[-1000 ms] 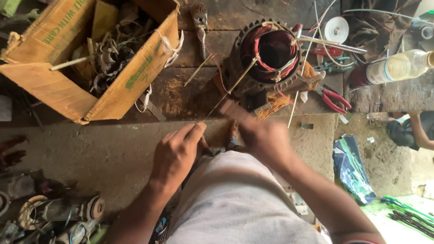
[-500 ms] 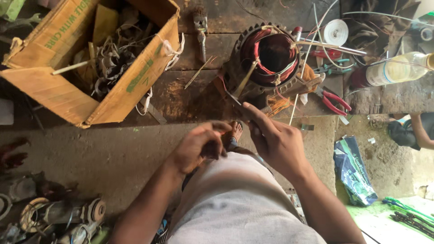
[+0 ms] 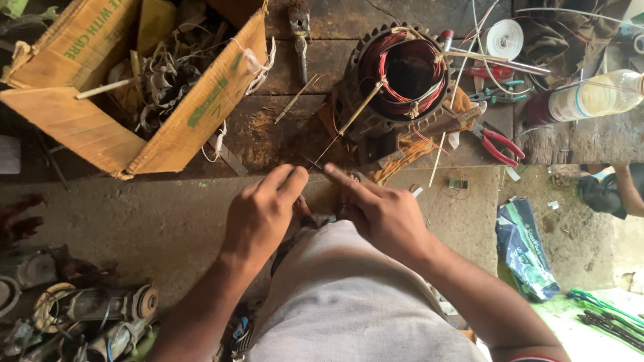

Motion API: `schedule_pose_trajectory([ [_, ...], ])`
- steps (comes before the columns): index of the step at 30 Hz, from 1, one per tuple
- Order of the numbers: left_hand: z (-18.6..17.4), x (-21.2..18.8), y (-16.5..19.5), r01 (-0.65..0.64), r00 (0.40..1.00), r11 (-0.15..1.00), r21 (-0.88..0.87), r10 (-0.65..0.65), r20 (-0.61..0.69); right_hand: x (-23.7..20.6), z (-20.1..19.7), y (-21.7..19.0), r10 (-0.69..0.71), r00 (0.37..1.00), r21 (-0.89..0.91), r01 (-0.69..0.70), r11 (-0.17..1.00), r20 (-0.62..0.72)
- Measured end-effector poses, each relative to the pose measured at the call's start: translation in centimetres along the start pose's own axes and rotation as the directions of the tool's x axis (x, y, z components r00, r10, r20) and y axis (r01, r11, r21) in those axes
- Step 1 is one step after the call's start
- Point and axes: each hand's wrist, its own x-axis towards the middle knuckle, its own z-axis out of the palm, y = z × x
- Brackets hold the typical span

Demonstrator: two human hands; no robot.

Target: The person unwinds old burnt copper wire from an electric motor stator, pulling and cutting the wire by hand and with pliers, and uses a hammer to loosen the windings. They gather the removed wire and place it aside while working around the stator on the workbench.

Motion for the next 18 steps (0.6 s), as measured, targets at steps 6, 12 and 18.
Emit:
schedule_pose_trajectory([
  [6,0.0,-0.2,0.1,0.059,0.998,0.986,-0.159,-0.060,-0.003,-1.4,1.3,1.3,0.060,0.998,0.058,-0.059,0.997,-0.016],
  [12,0.4,0.3,0.2,0.305,0.952,0.855,-0.419,-0.268,0.146,-2.5,3.1,2.8,0.225,0.973,0.005,-0.225,0.974,0.052],
  [18,0.4,-0.2,0.6,0.006,0.994,0.992,-0.129,-0.020,-0.104,-1.1,0.6,1.0,0.063,0.998,-0.129,-0.067,0.989,-0.031],
])
